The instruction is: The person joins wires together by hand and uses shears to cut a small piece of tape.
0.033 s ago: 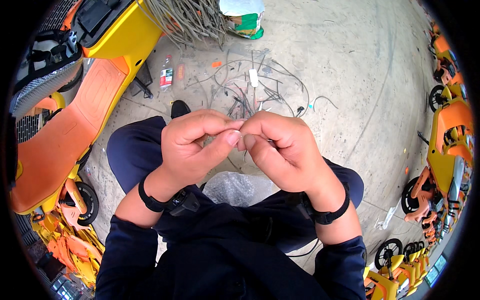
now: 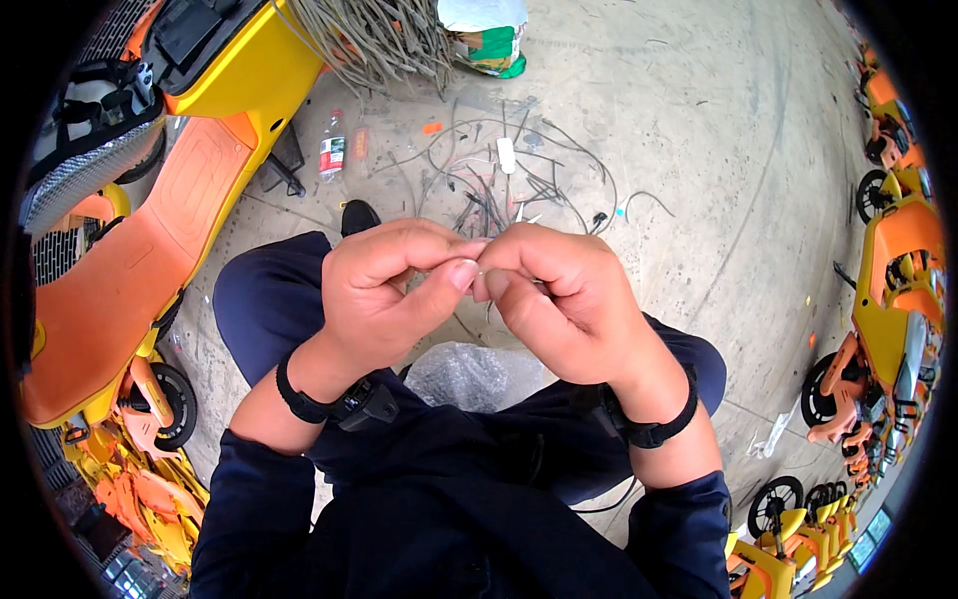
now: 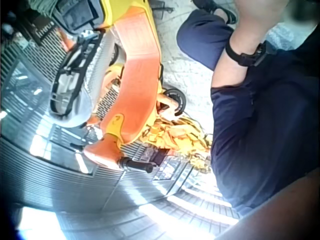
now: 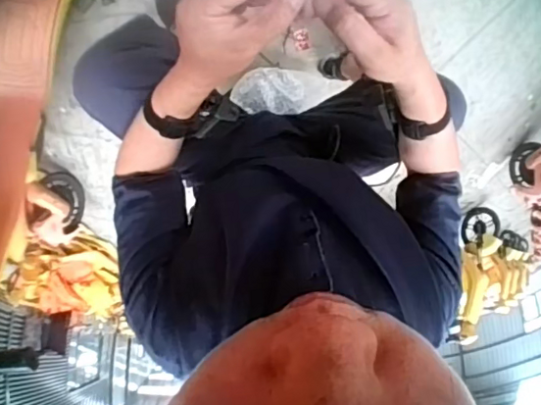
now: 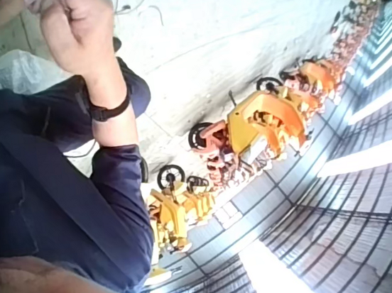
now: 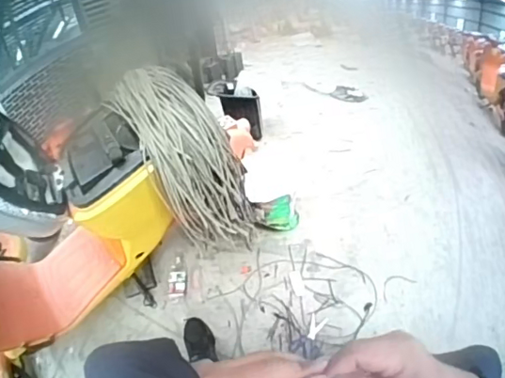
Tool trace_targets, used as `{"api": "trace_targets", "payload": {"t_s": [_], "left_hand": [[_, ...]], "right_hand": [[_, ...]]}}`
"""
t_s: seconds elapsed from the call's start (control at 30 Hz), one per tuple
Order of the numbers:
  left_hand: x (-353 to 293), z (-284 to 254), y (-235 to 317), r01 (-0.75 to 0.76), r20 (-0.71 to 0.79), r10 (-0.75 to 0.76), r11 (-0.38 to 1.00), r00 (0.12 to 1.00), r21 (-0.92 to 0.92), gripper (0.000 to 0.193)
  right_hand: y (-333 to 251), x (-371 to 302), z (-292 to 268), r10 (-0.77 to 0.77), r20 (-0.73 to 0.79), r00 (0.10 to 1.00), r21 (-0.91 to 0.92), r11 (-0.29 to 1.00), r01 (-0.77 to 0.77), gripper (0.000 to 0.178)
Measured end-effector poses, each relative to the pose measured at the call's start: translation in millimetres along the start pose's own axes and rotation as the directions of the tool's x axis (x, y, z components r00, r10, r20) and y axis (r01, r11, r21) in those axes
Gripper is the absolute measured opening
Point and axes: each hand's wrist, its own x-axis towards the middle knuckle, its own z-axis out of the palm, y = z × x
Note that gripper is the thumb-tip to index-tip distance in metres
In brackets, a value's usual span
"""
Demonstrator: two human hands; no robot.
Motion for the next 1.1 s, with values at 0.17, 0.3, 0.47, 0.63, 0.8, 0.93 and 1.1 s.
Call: {"api": "trace_targets", "payload": {"t_s": [0.17,0.3,0.47,0.63,0.8,0.93,1.1], "left_hand": [[-3,6,-2,0.057,-0.086,-0.061,0.997,0.994,-0.054,0.006],[-4,5,1,0.178,-0.077,-0.192,0.970,0.978,-0.164,0.004],[-4,5,0,0.161,-0.009,-0.175,0.925,0.985,-0.345,0.012],[-1,1,-5,0.111,-0.001,-0.113,0.975,0.994,-0.193,0.020],[1,-2,8,0.481,0.207,-0.441,0.847,0.873,-0.226,0.026],[1,-6,2,0.426,0.183,-0.389,0.869,0.903,-0.251,0.024],[3,-10,-2,0.254,0.085,-0.242,0.946,0.967,-0.203,0.021]], "right_hand": [[1,2,4,-0.043,-0.011,0.999,0.010,0.999,0.043,0.010],[-1,0,5,0.068,0.025,0.997,0.089,0.994,-0.070,0.011],[-4,2,5,0.133,0.009,0.991,0.298,0.946,-0.129,0.013],[1,1,0,0.174,-0.010,0.985,0.335,0.929,-0.160,0.013],[7,-1,-15,0.188,-0.055,0.981,0.568,0.814,-0.124,0.014],[10,1,-20,0.165,-0.072,0.984,0.613,0.786,-0.087,0.015],[8,0,-20,0.161,-0.104,0.981,0.473,0.876,-0.094,0.013]]}}
